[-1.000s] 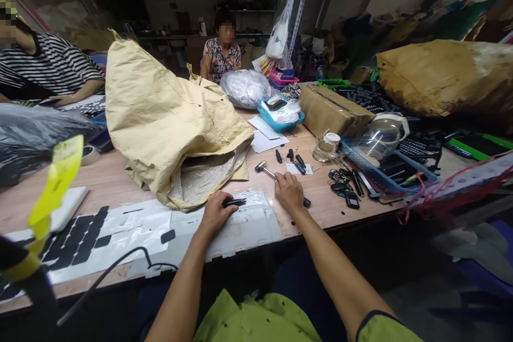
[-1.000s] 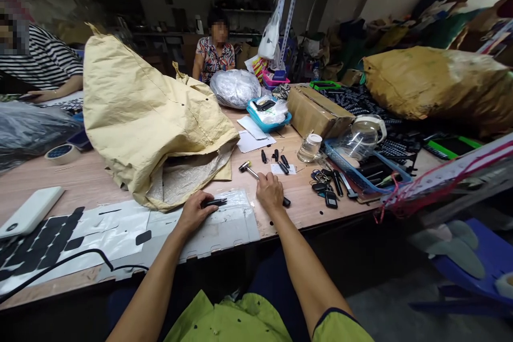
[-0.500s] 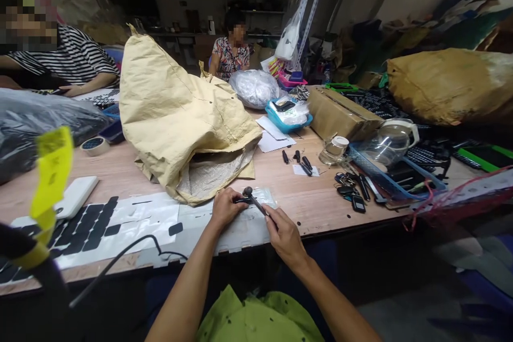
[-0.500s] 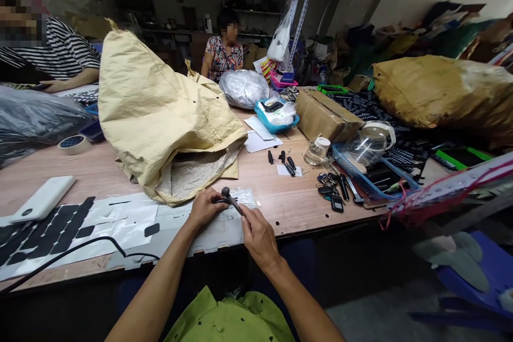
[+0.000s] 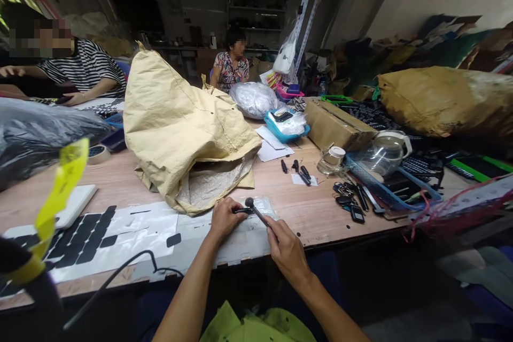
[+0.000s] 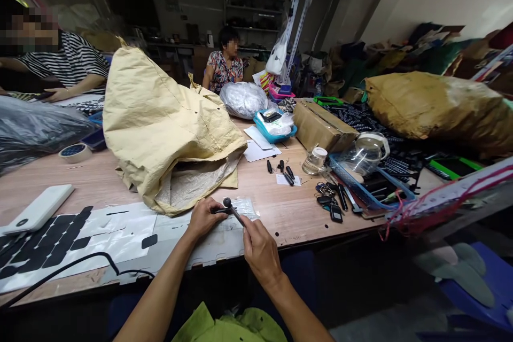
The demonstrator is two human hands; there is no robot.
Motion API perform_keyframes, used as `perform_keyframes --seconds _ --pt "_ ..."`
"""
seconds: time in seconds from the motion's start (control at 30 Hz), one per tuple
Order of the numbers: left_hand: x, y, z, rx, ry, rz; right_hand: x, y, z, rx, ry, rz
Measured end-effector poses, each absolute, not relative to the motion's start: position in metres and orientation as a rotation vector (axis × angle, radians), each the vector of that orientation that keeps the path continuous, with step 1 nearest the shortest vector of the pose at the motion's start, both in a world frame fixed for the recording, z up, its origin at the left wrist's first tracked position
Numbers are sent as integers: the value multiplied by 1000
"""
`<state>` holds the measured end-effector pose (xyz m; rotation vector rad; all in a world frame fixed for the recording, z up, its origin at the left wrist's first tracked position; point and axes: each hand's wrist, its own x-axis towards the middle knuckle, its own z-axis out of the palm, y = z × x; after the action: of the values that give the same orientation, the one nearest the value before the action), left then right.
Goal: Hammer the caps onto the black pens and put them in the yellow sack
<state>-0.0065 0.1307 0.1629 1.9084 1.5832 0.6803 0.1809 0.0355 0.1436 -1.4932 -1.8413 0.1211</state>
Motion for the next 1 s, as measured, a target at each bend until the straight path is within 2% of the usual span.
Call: perform_keyframes --seconds 0.2,0.5,0.73,0.8,0.87,0.93,1.0 --pt "-7 130 162 1923 1574 677 200 60 139 -1577 -1813 75" --pt "-13 131 152 2003 1529 667 231 156 137 -2003 -1838 -255" --pt "-1 106 157 1904 1565 808 223 159 131 -2054 -1815 -356" --pt "9 73 142 1937 1403 916 222 158 133 -2059 -1819 -361" --pt "19 33 115 2211 1015 905 222 158 134 -2068 -1816 -369" --pt "27 0 81 2424 523 625 222 157 135 -2075 -1815 -376" --pt "30 -17 49 2396 559 433 223 157 136 -2071 -1820 -378"
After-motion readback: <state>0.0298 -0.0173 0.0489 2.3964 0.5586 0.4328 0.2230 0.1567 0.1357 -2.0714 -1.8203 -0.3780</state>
